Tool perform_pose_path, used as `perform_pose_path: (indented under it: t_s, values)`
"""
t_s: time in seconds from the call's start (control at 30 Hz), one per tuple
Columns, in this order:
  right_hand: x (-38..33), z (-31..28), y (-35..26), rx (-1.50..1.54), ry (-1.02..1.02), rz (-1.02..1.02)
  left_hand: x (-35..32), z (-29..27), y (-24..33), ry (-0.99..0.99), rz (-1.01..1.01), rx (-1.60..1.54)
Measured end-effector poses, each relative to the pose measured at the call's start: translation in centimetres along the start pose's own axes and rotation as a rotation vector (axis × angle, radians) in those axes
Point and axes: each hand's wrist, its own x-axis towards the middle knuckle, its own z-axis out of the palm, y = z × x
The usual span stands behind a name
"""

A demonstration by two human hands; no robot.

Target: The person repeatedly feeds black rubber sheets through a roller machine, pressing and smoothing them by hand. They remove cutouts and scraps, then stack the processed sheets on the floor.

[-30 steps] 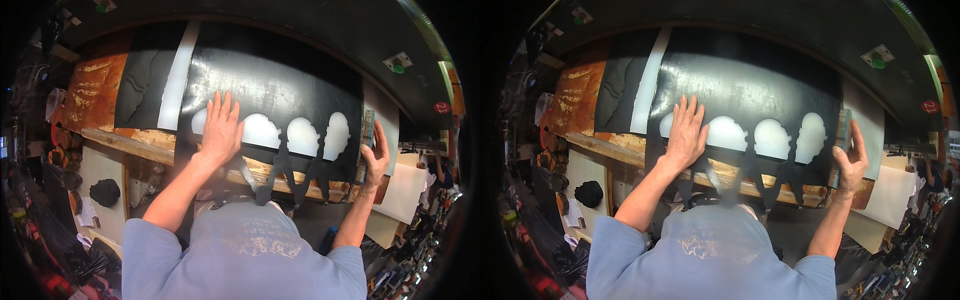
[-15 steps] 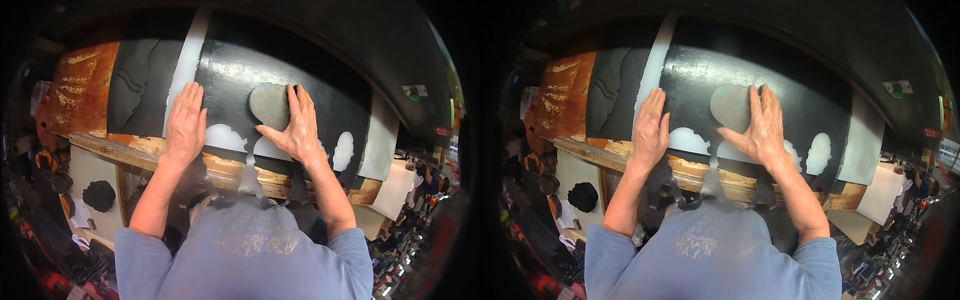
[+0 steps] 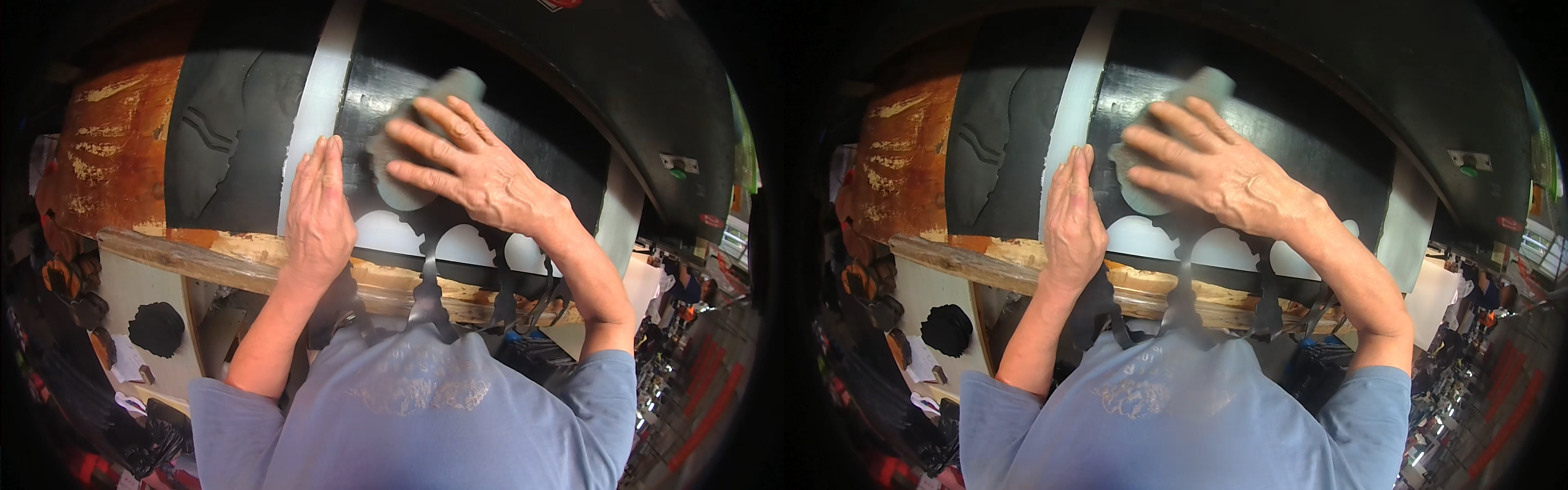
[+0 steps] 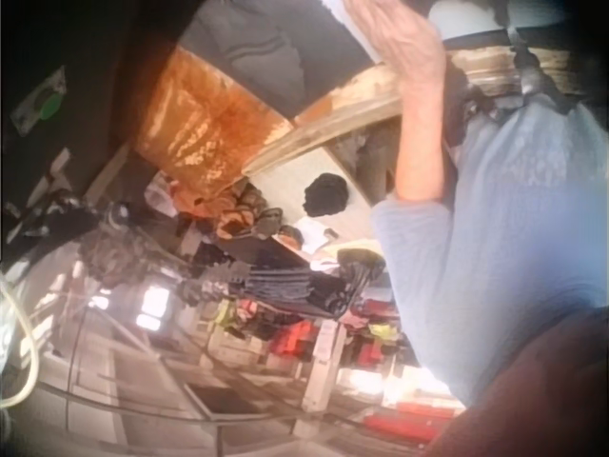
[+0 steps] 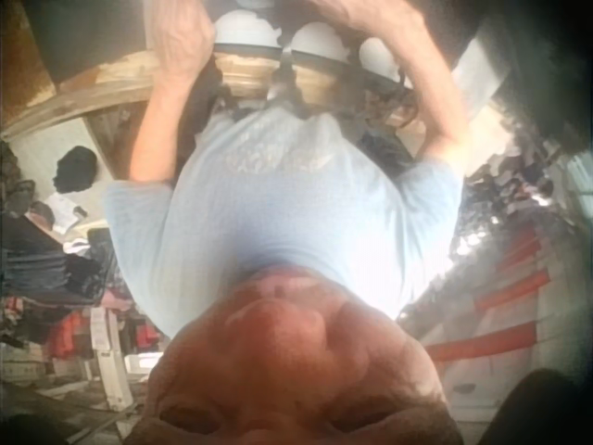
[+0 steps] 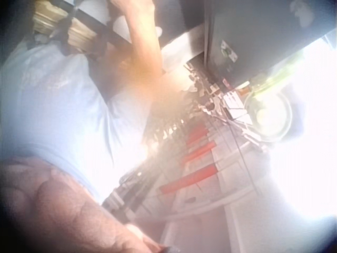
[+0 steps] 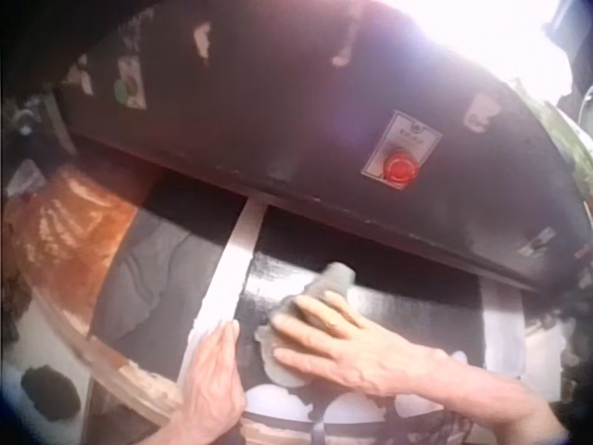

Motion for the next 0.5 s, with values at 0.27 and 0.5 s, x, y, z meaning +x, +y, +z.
perform_pose_path:
  t_s: [0.27,0.5]
  values:
    - [3.5,5.6,-7.4,0.440,0.492,0.813,0.1,0.1,0.0,0.014,0.009,0.011]
    - [3.5,8.3,-5.3,0.324,0.644,0.610,0.3,0.2,0.0,0.024,0.029,0.015]
